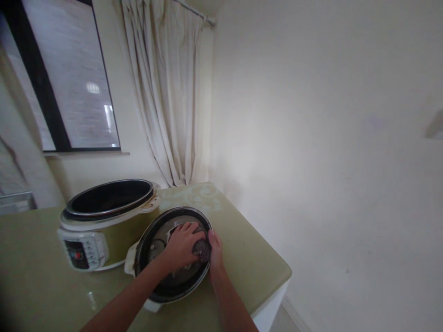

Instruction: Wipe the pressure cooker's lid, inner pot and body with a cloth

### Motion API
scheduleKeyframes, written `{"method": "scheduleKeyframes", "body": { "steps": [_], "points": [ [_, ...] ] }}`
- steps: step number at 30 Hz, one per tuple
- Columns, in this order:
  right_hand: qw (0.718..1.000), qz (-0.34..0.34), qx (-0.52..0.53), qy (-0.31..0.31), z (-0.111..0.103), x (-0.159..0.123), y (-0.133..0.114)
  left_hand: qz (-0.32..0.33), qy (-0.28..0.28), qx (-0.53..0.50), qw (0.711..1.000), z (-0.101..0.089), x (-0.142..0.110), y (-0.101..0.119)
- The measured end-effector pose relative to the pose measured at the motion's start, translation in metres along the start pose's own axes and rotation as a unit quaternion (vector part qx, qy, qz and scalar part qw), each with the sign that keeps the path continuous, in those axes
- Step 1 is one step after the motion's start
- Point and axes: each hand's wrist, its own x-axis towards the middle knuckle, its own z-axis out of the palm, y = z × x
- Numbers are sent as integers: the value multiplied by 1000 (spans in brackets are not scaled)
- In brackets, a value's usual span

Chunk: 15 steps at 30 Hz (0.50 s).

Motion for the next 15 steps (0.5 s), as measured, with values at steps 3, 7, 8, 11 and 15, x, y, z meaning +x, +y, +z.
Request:
{"method": "scheduleKeyframes", "body": {
  "steps": [3,7,8,11,15],
  "points": [
    [1000,-8,-1,-18,0,-4,-2,-61,51,16,997,-3,10,-14],
    [1000,-19,-1,-18,2,-5,-3,-138,67,42,987,-8,1,-40],
    [1000,-17,0,-13,3,-5,-2,-146,54,40,987,-10,-5,-44],
    [1000,16,20,-8,6,-3,-3,-130,-15,11,991,-17,-27,-50],
    [999,23,17,-28,11,-3,-7,-22,-142,-44,989,-24,-52,-39]
  ]
}}
